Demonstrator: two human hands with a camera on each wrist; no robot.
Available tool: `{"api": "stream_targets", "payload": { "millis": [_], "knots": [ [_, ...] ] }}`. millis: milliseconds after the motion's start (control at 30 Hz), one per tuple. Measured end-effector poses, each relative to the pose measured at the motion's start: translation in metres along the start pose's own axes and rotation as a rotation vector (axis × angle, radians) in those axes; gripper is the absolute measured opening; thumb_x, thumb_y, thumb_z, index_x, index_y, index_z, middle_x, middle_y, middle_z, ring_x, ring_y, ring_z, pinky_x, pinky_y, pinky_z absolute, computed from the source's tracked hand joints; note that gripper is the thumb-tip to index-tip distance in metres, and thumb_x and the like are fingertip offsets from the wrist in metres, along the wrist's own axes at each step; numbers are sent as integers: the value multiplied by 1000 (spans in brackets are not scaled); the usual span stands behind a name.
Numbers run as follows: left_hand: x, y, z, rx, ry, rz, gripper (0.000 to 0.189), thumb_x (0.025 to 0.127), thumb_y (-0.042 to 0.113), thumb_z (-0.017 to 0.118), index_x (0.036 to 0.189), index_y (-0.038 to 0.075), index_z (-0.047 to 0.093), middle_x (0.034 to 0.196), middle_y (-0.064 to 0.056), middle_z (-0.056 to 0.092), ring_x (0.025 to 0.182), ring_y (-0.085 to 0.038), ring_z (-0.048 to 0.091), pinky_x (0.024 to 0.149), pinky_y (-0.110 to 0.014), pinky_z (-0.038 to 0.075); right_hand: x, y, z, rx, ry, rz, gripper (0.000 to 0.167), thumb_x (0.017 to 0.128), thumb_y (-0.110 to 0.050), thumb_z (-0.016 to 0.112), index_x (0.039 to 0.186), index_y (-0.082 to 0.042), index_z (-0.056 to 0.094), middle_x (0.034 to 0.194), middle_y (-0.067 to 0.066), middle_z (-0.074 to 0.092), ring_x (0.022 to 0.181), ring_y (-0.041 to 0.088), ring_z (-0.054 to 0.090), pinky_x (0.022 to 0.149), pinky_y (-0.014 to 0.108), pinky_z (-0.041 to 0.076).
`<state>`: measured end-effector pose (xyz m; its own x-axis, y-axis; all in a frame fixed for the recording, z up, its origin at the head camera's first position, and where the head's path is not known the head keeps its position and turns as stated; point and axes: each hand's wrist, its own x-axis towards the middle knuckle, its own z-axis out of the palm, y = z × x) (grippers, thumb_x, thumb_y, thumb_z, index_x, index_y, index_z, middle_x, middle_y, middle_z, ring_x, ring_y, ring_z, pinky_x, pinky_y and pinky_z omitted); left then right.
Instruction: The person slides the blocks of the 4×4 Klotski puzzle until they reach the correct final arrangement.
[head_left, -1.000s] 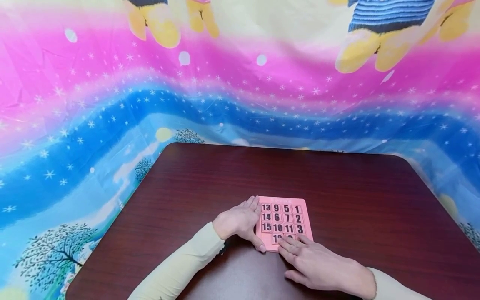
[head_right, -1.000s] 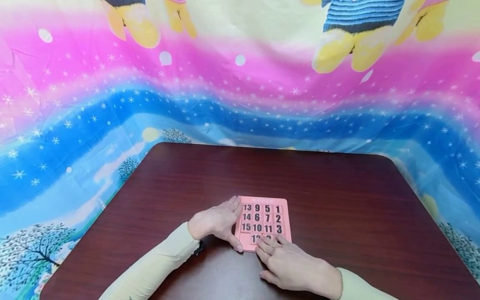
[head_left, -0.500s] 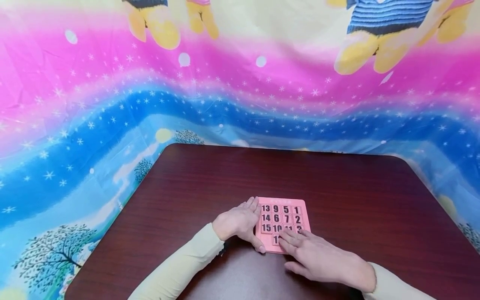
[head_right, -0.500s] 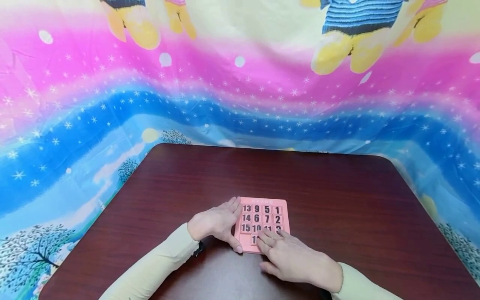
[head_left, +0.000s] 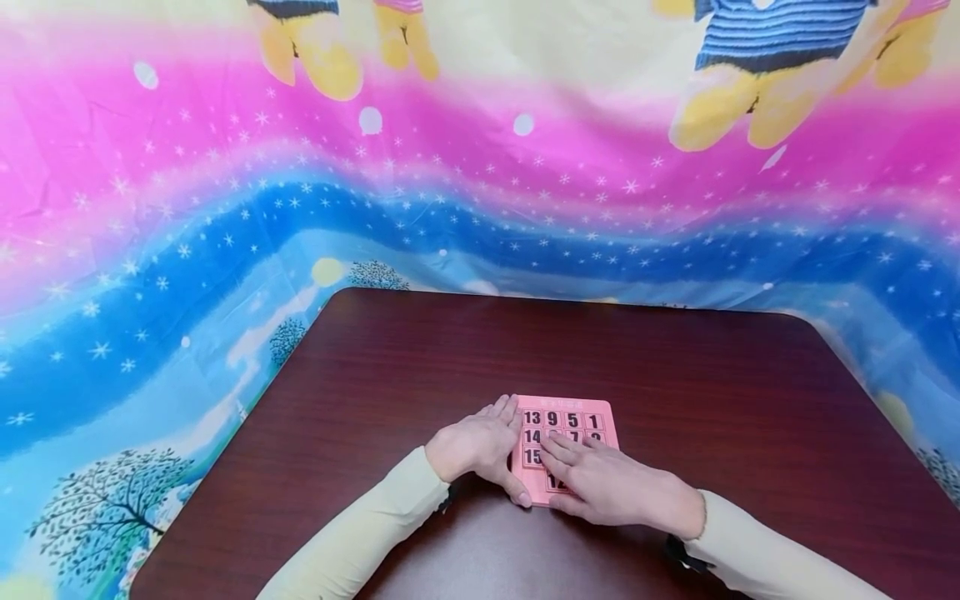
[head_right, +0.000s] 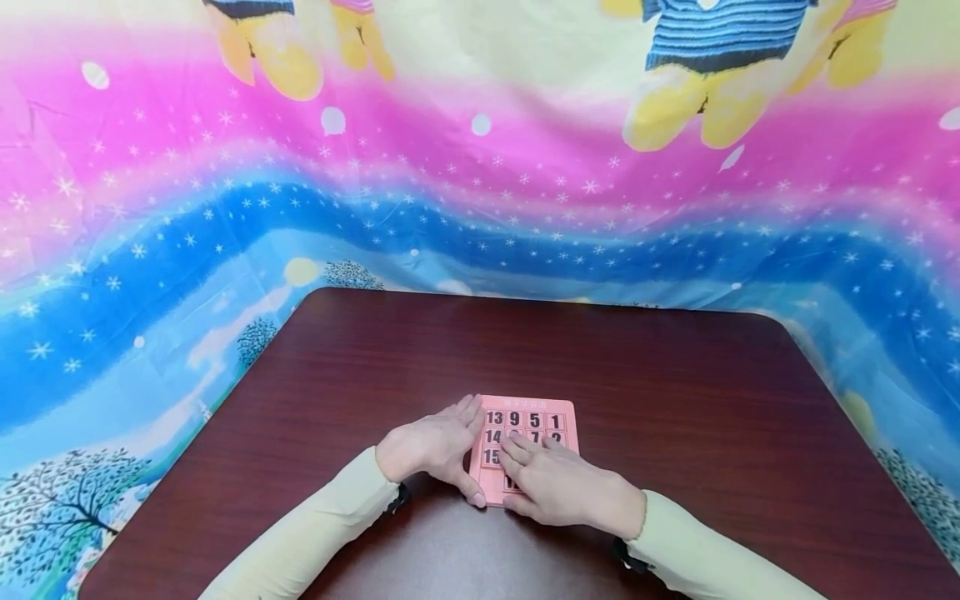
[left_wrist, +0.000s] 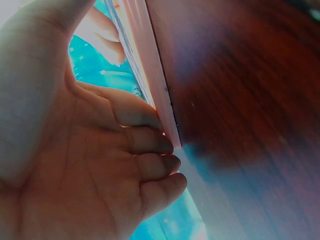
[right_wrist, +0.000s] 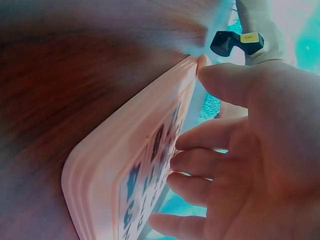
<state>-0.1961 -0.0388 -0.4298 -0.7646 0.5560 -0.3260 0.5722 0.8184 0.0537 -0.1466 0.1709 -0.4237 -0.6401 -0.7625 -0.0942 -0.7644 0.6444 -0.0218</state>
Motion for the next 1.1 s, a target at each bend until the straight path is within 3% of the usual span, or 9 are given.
{"api": "stream_targets", "payload": {
  "millis": [400, 1100],
  "knots": [
    [0, 0, 0, -2, -3, -2, 132, 64, 78, 72, 155, -1, 18, 164, -19, 12, 154, -29, 12, 126, -37, 19, -1, -2, 6, 22, -1, 4, 64, 99, -52, 47, 143, -5, 50, 154, 14, 43, 143, 29, 40, 109, 58, 41],
    [0, 1, 0, 18, -6, -7, 131, 64, 79, 71, 155, 0, 20, 164, -19, 13, 154, -28, 13, 126, -35, 19, -19, -22, 3, -83, 19, -68, 67, 98, -57, 47, 141, -6, 53, 149, 9, 50, 139, 27, 46, 106, 54, 46]
  ]
}}
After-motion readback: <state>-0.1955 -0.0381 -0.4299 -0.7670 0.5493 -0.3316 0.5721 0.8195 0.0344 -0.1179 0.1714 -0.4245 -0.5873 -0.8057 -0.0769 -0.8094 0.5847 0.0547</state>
